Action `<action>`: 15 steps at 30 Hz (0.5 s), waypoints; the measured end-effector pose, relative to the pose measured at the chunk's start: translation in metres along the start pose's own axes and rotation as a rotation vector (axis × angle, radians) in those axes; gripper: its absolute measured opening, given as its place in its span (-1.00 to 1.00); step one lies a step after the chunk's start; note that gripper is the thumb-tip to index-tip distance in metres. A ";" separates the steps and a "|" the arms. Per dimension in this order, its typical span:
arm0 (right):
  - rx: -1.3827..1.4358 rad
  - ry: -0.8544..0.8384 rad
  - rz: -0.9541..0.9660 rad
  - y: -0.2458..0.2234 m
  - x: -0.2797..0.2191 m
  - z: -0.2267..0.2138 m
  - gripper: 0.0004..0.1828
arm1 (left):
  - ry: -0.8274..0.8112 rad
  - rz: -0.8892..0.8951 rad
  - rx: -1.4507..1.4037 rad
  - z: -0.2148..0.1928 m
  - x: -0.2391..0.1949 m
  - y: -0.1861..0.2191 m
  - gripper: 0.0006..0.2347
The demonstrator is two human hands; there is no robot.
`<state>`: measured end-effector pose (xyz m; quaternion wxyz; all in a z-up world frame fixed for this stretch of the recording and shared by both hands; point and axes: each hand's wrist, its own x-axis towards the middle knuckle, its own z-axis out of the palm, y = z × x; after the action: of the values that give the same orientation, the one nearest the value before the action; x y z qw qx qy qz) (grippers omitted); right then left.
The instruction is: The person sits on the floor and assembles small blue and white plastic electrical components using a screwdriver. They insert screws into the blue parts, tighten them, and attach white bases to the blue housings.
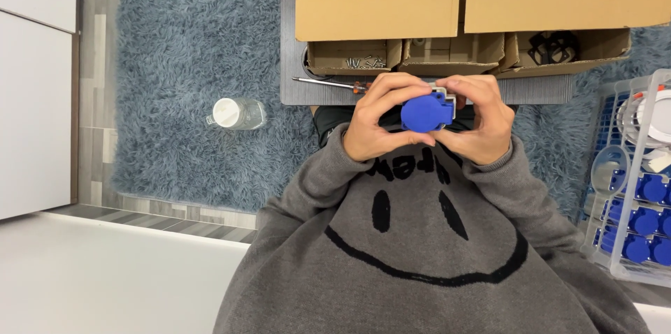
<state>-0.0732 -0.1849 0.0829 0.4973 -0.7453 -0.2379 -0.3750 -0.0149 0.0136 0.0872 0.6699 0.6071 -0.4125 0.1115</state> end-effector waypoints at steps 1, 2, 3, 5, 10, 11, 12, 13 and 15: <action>-0.001 0.006 0.004 -0.001 -0.001 0.000 -0.32 | -0.006 -0.004 -0.035 0.001 -0.002 -0.002 -0.42; -0.001 0.006 0.007 0.000 0.003 0.000 -0.32 | -0.006 -0.007 -0.036 -0.001 0.000 -0.003 -0.42; -0.002 0.000 0.012 -0.002 0.004 -0.001 -0.31 | -0.009 -0.014 -0.061 0.000 0.000 -0.004 -0.41; -0.010 -0.003 0.022 -0.005 0.004 -0.001 -0.31 | -0.015 -0.022 -0.092 0.000 -0.001 -0.005 -0.39; -0.018 -0.023 0.011 -0.003 0.004 -0.003 -0.32 | -0.050 -0.081 -0.122 0.000 0.002 -0.004 -0.42; -0.020 -0.022 0.018 -0.003 0.004 -0.003 -0.32 | -0.052 -0.088 -0.126 0.000 0.000 -0.004 -0.42; -0.011 -0.027 0.010 -0.002 0.003 -0.003 -0.32 | -0.062 -0.105 -0.118 0.000 -0.001 -0.004 -0.43; -0.001 -0.033 0.001 -0.001 0.003 -0.003 -0.31 | -0.069 -0.121 -0.110 0.000 -0.002 -0.004 -0.44; -0.009 -0.035 -0.001 0.001 0.002 -0.002 -0.31 | -0.085 -0.128 -0.097 -0.001 0.000 -0.003 -0.45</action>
<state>-0.0721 -0.1874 0.0847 0.4896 -0.7538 -0.2451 -0.3634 -0.0130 0.0140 0.0850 0.6862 0.6032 -0.4059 0.0227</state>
